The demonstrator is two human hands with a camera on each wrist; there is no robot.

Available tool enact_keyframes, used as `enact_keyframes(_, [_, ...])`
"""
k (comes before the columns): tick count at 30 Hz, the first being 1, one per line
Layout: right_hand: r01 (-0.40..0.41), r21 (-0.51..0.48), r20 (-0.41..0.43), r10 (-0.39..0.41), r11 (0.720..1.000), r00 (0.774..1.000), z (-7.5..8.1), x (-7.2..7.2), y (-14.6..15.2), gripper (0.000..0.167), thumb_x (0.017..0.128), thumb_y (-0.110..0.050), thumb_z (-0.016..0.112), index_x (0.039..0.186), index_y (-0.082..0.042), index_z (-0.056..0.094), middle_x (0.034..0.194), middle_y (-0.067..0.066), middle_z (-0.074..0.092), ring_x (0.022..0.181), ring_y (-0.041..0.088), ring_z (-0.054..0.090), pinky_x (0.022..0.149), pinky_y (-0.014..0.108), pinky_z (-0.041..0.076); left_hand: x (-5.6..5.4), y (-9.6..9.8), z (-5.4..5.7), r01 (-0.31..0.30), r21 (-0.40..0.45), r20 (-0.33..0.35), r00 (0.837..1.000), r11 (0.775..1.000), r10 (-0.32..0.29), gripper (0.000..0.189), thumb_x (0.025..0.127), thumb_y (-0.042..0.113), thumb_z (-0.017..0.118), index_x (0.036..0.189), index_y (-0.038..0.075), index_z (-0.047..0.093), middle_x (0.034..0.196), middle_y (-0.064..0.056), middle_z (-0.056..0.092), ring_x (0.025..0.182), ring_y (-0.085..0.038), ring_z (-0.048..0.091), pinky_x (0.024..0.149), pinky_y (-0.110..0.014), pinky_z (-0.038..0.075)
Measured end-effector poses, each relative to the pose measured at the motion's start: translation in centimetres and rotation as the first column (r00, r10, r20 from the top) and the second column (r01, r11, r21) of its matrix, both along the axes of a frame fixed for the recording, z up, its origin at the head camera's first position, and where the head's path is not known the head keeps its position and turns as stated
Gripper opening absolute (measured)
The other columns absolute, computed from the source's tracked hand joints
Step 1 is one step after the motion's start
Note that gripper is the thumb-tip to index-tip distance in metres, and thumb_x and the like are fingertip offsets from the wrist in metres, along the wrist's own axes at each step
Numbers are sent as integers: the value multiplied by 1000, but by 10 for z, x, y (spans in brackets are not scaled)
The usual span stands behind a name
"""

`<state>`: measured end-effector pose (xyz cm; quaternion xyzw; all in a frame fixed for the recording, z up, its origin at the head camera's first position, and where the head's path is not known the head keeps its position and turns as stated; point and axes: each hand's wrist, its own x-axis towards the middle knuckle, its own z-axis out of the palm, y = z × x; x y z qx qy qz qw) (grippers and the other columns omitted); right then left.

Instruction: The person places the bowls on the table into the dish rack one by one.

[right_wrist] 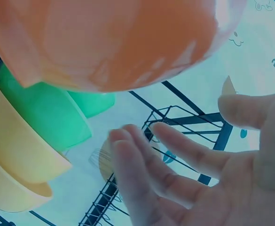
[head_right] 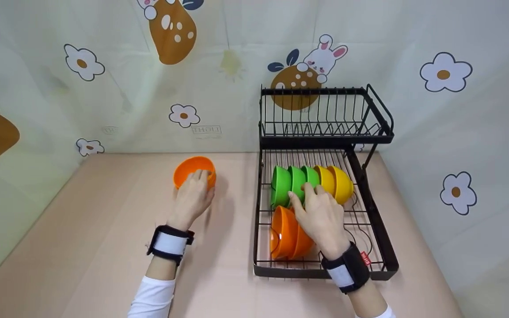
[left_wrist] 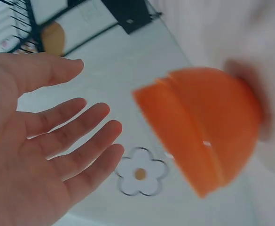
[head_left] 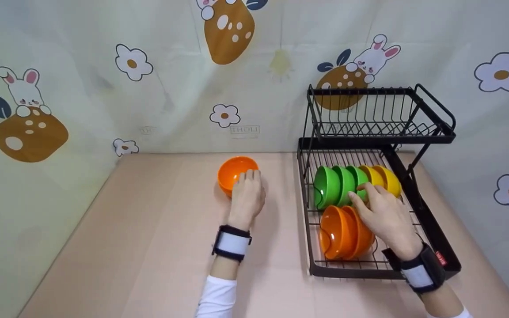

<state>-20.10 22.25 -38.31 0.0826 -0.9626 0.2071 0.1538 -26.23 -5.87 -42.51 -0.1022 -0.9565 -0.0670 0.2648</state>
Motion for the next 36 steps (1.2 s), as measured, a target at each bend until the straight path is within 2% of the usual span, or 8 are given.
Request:
enact_keyframes(3, [-6,-33,-28,5,999,1000,2,1,-1,42,96,-41,50,111,-3,62,80,9,61,59,16,51,49,24,39,-5,-10,-7,-11,43,28,1000,999,9,28,83,11,67,107,-3,58,100,-17,65,87,-30,63,75,-37,56])
enact_keyframes(7, [-15,-54,-69,11,998,998,2,1,-2,37,96,-36,52,108,-3,63,76,8,63,58,14,51,49,22,39,-9,-19,-17,-13,72,40,999,997,10,21,83,7,66,101,-3,59,93,-17,66,83,-31,64,70,-39,55])
enact_keyframes(12, [-26,-54,-104,21,998,994,3,1,-3,33,96,-33,54,105,-2,64,73,6,63,57,13,51,48,21,38,-12,-24,-26,-9,52,-16,1000,999,10,9,82,5,67,86,-1,62,77,-16,67,68,-32,65,59,-40,53])
enact_keyframes(18, [-35,-59,-114,28,998,993,3,0,-3,32,96,-32,54,105,-2,64,70,4,61,56,12,50,47,20,38,-15,-26,-28,-27,20,-21,999,999,28,11,83,10,69,80,2,62,70,-13,65,62,-29,65,53,-37,52])
enact_keyframes(26, [-32,-59,-113,25,998,993,3,0,-3,33,96,-32,53,106,-3,64,71,5,61,55,12,49,46,20,37,-14,-26,-21,-25,13,-57,998,1000,26,12,80,11,72,75,3,64,65,-11,64,57,-26,63,49,-33,50])
enact_keyframes(31, [-28,-63,-121,20,998,992,4,1,-2,32,96,-32,53,106,-3,64,71,5,61,55,11,49,46,19,37,-9,-22,-8,-12,12,-72,997,1000,13,9,79,6,69,72,3,64,61,-9,62,52,-25,61,45,-32,47])
enact_keyframes(36, [-27,-81,-125,16,996,992,4,1,-2,31,96,-30,53,106,-2,64,72,5,61,55,11,48,47,19,38,1,-15,7,38,-16,-71,997,999,-39,6,76,4,70,73,6,65,61,-7,62,54,-25,62,46,-33,48])
